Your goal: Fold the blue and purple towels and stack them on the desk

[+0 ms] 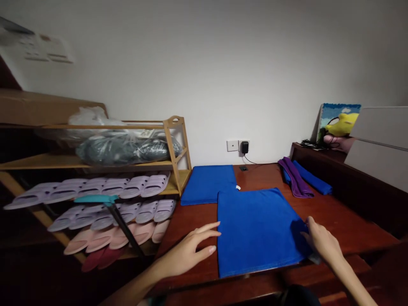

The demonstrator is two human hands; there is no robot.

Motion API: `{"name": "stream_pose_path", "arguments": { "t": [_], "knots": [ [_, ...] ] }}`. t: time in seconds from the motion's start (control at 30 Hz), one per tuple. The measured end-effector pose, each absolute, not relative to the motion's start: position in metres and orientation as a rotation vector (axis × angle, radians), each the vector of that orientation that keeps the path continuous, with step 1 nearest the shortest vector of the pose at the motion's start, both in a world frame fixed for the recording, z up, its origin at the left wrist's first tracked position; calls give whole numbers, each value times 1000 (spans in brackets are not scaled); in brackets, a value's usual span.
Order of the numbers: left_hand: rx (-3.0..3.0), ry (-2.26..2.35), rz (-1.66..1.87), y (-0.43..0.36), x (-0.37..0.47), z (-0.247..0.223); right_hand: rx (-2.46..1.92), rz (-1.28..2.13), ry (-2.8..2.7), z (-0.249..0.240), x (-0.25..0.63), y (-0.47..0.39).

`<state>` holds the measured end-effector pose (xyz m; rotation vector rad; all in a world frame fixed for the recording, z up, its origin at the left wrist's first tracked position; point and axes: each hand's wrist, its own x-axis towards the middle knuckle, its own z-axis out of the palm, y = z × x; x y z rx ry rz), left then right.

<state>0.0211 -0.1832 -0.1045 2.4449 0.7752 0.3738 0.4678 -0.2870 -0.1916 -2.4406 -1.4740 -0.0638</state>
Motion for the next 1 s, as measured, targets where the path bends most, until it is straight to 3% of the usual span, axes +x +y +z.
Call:
{"name": "stream_pose_path", "arguments": {
  "t": [0.17,0.37,0.43,0.73,0.83,1.0],
  "knots": [
    [2554,706,317,-189,35,-116,-2410,98,-1301,-199,467,-303],
    [2749,544,177,-206,51,-148,-2283,-560,-1420,-209,460,-303],
    [2721,545,156,-206,50,-150,-2192,-606,-1467,-202,451,-296],
    [2216,659,488,-167,68,-125,-1769,135,-1819,-160,313,-233],
    [1929,688,597,-135,83,-128,-1761,147,-1889,-157,273,-229],
    [1660,805,462,-104,113,-135,-1686,142,-1766,-160,247,-235]
  ]
}}
